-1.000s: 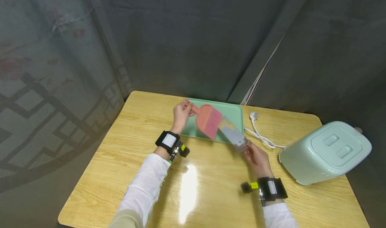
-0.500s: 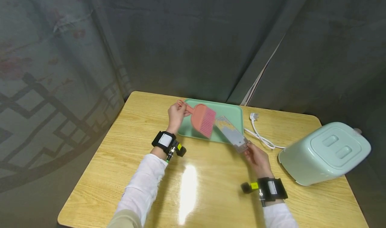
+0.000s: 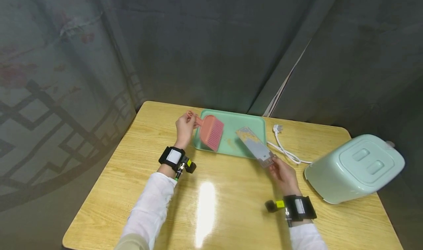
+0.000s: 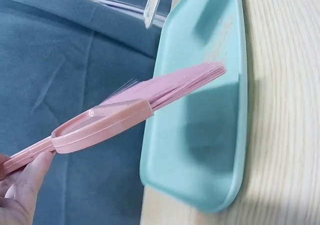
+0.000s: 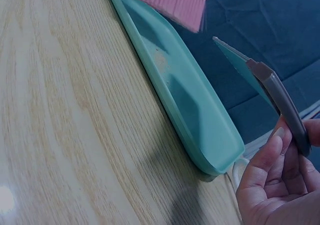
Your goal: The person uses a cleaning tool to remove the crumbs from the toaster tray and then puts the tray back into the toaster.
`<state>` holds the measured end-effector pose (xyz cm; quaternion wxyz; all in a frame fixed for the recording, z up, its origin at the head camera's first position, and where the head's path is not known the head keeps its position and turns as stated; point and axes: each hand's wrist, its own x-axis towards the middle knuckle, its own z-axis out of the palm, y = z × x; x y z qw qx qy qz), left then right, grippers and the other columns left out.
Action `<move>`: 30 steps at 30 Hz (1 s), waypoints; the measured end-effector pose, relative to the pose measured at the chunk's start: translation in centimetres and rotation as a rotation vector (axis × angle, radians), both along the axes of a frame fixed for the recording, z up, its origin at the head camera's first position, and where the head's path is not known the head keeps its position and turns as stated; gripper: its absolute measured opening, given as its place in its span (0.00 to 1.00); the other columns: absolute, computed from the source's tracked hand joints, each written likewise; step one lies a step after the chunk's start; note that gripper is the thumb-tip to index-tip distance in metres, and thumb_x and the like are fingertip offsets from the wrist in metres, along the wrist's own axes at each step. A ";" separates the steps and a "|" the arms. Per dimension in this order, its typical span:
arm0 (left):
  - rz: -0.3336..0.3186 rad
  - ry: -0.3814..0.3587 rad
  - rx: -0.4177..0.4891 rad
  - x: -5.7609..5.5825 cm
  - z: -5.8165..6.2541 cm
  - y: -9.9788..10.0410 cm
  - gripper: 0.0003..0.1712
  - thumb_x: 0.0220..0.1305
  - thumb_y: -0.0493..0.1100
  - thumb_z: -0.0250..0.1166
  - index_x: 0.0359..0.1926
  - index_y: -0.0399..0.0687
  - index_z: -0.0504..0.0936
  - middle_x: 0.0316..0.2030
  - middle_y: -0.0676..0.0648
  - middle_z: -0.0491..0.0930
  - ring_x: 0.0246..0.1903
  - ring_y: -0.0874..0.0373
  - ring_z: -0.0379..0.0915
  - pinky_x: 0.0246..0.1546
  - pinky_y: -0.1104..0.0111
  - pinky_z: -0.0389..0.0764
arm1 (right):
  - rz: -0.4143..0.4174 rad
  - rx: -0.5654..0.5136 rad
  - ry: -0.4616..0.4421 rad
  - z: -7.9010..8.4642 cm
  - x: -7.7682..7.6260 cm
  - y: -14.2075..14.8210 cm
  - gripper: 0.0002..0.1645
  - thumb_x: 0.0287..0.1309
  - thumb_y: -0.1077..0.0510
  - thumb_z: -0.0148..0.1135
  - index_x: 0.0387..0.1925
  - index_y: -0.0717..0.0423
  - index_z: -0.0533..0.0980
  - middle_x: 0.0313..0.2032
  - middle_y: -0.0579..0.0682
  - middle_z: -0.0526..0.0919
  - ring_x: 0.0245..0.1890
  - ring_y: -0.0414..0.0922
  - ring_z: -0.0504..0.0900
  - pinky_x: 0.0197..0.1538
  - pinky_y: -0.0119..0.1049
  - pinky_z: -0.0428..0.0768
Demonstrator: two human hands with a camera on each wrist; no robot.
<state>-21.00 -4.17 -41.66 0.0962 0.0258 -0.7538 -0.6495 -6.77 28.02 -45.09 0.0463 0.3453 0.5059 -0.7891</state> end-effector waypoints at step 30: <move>-0.244 -0.026 0.267 2.3 4.4 4.2 0.14 0.75 0.33 0.54 0.47 0.21 0.80 0.35 0.28 0.85 0.22 0.69 0.82 0.35 0.71 0.90 | 0.029 0.009 0.048 -0.3 -0.7 -1.7 0.17 0.72 0.61 0.58 0.26 0.45 0.83 0.28 0.41 0.82 0.26 0.34 0.78 0.34 0.20 0.82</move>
